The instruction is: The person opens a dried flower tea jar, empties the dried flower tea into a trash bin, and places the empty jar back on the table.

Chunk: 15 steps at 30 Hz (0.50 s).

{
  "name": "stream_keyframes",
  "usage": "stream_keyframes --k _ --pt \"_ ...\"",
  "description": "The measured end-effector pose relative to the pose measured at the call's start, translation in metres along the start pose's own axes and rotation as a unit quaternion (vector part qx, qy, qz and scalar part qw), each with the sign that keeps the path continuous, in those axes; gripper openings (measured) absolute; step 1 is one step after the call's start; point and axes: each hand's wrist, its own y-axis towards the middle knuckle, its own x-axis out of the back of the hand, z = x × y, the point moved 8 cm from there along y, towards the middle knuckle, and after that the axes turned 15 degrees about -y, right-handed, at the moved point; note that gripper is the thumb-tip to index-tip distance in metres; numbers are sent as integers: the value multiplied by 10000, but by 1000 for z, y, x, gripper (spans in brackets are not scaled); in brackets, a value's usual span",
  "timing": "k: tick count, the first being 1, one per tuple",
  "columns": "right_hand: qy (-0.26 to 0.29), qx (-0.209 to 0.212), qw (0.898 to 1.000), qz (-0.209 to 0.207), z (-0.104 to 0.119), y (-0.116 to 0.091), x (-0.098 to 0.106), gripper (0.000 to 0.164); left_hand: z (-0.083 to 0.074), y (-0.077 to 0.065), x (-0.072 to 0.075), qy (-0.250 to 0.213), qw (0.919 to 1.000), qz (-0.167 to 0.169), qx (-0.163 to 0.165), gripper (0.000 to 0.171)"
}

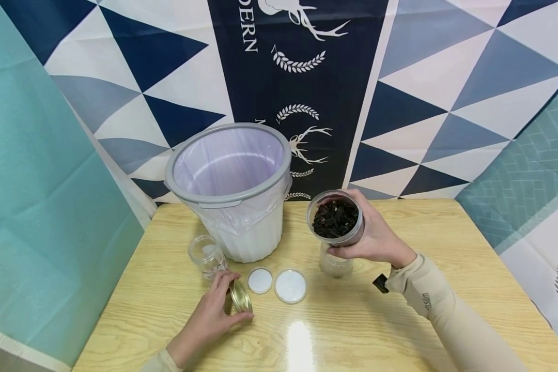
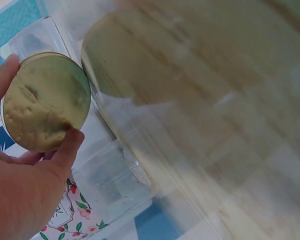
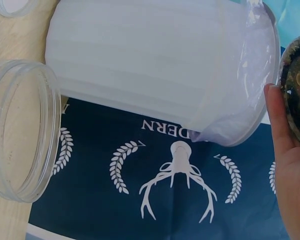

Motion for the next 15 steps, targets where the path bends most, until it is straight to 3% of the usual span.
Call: stream_keyframes --k 8,15 --pt "2 -55 10000 -52 -2 -2 -1 103 10 -4 2 41 9992 158 377 93" --pt "1 -108 9999 -51 -4 -2 -1 103 15 -6 1 226 9989 232 353 93"
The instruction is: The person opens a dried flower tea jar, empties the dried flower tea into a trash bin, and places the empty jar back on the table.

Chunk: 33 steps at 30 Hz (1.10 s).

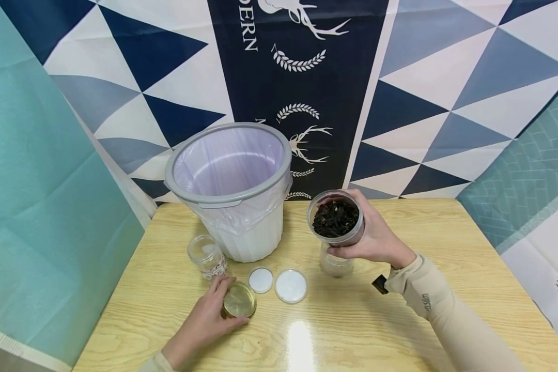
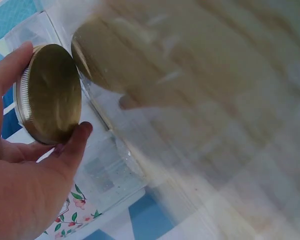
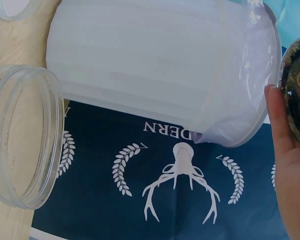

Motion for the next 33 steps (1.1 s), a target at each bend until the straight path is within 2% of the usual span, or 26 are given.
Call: stream_keyframes --k 4,14,25,29,33 --pt "-12 6 10000 12 1 1 0 103 0 0 0 146 9999 21 -21 93" --pt "21 89 10000 -15 2 1 1 104 -6 0 -4 903 9953 240 -261 88" --pt "-23 5 10000 11 0 0 1 103 -5 -4 -8 1172 9924 283 -243 86" --pt "-3 -20 10000 31 -1 -1 0 102 -22 -8 -4 1505 9879 206 -318 87" --pt "-34 -64 10000 3 -2 -2 1 102 -53 -11 3 1953 9784 43 -673 82"
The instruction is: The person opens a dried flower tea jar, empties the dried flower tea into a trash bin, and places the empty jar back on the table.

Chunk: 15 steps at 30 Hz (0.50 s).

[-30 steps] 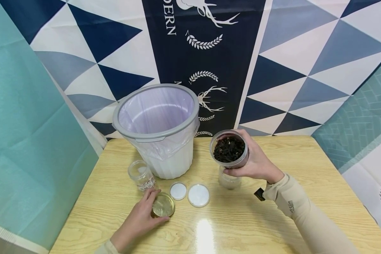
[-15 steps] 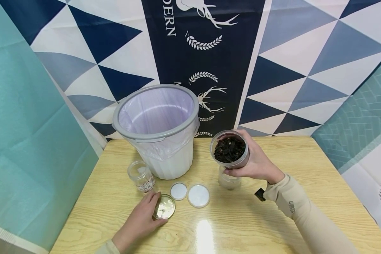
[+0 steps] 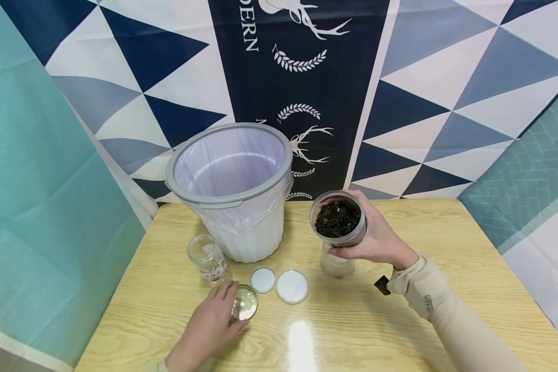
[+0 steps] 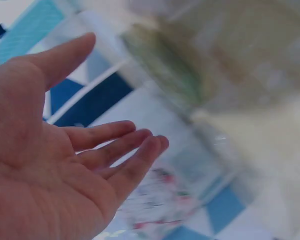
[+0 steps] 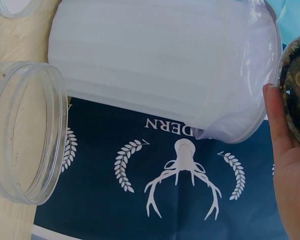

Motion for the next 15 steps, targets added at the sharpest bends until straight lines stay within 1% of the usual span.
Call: stream_keyframes --k 2,4,5,6,7,9,10,12,13,15 --pt "-51 -9 10000 -24 0 0 2 102 -16 3 15 144 9993 -207 -274 73" --pt "-97 -21 9999 -47 0 0 3 103 -32 7 37 115 9951 -643 -745 60" --pt "-99 -32 9999 -51 -1 1 4 103 -39 10 51 33 9905 -940 -1004 52" --pt "-116 -55 9999 -66 -1 1 4 104 -46 11 66 -93 9837 -1288 -1251 45" --pt "-128 -83 9998 -84 -2 1 5 104 -50 13 83 -223 9739 -1688 -1500 39" --pt "-139 -151 9997 -130 -3 1 6 105 -54 15 114 -397 9502 -2439 -1897 36" --pt "-144 -186 9996 -152 -3 1 6 105 -53 17 128 -462 9394 -2757 -1986 38" --pt "-186 -256 9993 -178 -5 0 6 105 -47 20 151 -507 9234 -3260 -1962 44" --pt "-198 -289 9992 -175 -6 -1 6 105 -42 22 160 -501 9173 -3456 -1911 45" --pt "-286 -361 9988 -173 -8 -1 6 105 -31 28 174 -584 9103 -3718 -1727 44"
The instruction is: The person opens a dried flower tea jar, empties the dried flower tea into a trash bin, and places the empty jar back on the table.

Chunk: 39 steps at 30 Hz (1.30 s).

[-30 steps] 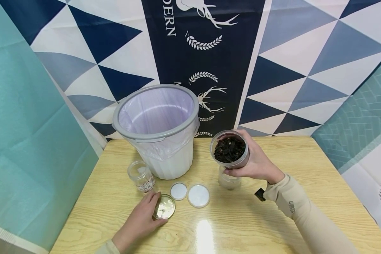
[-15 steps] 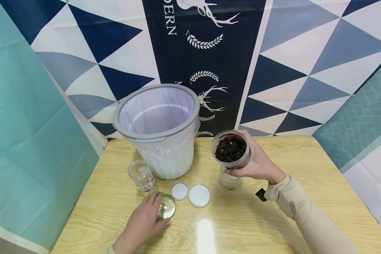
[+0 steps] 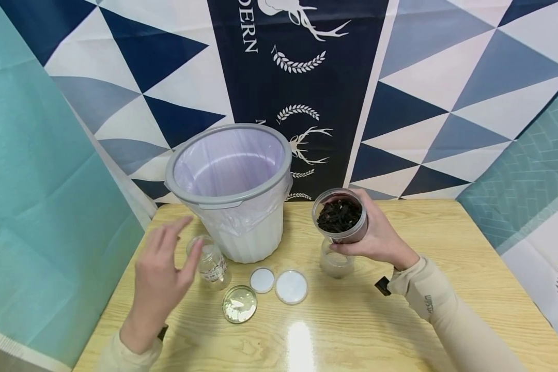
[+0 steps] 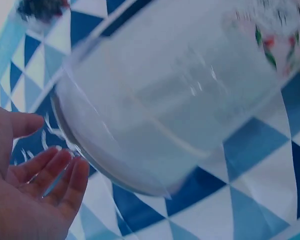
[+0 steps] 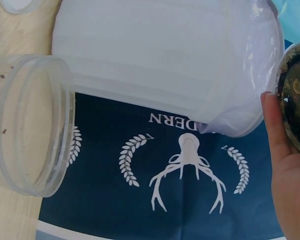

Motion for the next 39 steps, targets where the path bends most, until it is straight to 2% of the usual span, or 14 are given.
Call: stream_keyframes --k 6,9,13,16,18,23,27,30,34,37,39 --pt "-280 -154 9994 -164 -1 12 8 100 48 31 16 -129 9950 -505 847 44" --pt "-306 -133 9989 -318 6 29 15 97 64 50 20 -165 9907 -489 1257 40" --pt "-388 -19 9981 -481 20 63 26 97 72 75 16 19 9874 -81 1583 38" --pt "-490 64 9970 -600 32 90 34 96 80 93 6 128 9841 349 1740 40" --pt "-495 86 9967 -635 37 107 37 96 90 104 -3 -39 9790 625 1942 39" --pt "-548 27 9970 -553 39 136 29 96 124 115 -20 -515 9555 1171 2656 40" --pt "-670 -8 9966 -483 35 151 20 96 143 119 -31 -274 9349 1616 3147 52" --pt "-718 -6 9962 -496 35 160 16 94 153 121 -40 3 9153 2030 3479 62" --pt "-777 29 9957 -508 40 172 15 93 162 120 -50 438 8931 2566 3668 67" --pt "-881 20 9951 -457 43 178 14 94 165 120 -53 779 8852 2764 3659 68" --pt "-923 -4 9949 -418 43 181 13 94 166 121 -55 926 8831 2807 3644 69"
